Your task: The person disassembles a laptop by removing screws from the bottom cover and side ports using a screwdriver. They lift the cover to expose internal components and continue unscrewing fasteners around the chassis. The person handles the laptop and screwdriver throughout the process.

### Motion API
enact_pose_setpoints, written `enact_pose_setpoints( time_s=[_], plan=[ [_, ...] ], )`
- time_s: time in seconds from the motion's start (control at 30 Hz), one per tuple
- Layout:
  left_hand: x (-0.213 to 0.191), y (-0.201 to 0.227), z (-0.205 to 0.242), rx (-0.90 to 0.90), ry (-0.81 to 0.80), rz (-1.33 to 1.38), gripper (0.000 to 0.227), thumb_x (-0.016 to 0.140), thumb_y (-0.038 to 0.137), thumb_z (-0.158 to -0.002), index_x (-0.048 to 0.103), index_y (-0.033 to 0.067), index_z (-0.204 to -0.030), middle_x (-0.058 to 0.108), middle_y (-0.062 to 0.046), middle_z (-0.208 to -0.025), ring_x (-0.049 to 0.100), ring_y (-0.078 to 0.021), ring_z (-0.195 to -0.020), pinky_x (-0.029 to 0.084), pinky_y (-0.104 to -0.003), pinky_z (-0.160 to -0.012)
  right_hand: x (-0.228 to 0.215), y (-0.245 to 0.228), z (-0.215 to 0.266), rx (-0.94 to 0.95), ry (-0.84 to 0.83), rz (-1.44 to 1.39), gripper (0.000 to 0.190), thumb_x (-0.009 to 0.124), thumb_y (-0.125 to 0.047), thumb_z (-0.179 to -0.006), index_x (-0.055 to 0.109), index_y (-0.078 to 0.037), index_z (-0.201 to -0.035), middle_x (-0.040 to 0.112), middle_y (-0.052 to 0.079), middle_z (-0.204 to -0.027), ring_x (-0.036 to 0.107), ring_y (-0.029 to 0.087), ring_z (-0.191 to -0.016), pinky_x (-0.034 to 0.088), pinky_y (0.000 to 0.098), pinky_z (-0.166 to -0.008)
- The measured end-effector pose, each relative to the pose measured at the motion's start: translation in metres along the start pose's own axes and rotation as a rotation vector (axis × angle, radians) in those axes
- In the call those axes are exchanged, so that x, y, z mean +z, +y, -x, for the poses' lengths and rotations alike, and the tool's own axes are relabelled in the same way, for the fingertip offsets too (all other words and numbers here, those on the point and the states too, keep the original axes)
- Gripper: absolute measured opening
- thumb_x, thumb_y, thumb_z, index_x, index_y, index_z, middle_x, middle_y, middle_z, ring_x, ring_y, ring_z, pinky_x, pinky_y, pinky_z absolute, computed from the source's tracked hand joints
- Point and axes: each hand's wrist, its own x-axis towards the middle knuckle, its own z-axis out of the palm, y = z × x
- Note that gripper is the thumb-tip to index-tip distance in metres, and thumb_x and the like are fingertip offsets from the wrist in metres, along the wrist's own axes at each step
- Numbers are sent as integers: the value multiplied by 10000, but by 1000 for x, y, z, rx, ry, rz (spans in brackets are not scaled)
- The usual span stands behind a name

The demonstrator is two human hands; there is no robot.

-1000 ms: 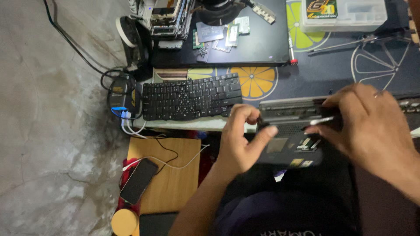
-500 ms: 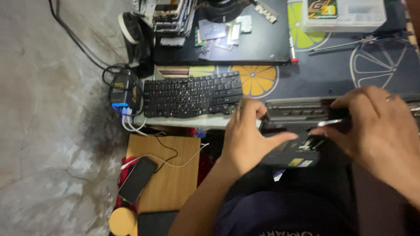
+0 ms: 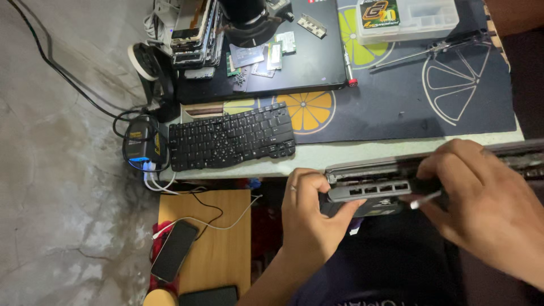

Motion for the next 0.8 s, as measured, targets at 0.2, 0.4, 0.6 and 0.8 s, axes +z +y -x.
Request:
enact_pose_setpoints(
  time_s=[0.2,0.4,0.6,0.8],
  plan=[
    [7,-9,-9,-11,51,-35,578,968,108,-686,480,48,-990,531,-135,-995,566,-289,-871,505,-397,-776,3,2,-4,-115,68,78,461,871,-141,-659,608,18,-1002,623,132,-994,659,307,-858,544,391,-666],
    [5,-25,-11,-49,41,2,576,963,129,-681,509,29,-1022,556,-141,-1037,575,-290,-861,517,-387,-775,7,-10,-11,-156,154,114,501,844,-105,-616,598,17,-1035,620,136,-1021,654,330,-926,535,418,-739],
    [3,-31,-19,-160,22,17,616,965,152,-676,525,25,-1088,561,-140,-1119,604,-286,-920,529,-381,-831,11,-22,-23,-95,176,25,485,832,-81,-602,614,15,-1025,609,167,-1001,624,374,-930,510,467,-770],
    [-5,-9,-35,335,-57,-253,610,881,146,-758,595,17,-1282,565,-131,-1232,568,-335,-1128,462,-465,-1008,12,-28,-28,-98,230,16,446,803,-74,-611,611,7,-1005,591,162,-961,605,369,-920,486,462,-776]
  ],
)
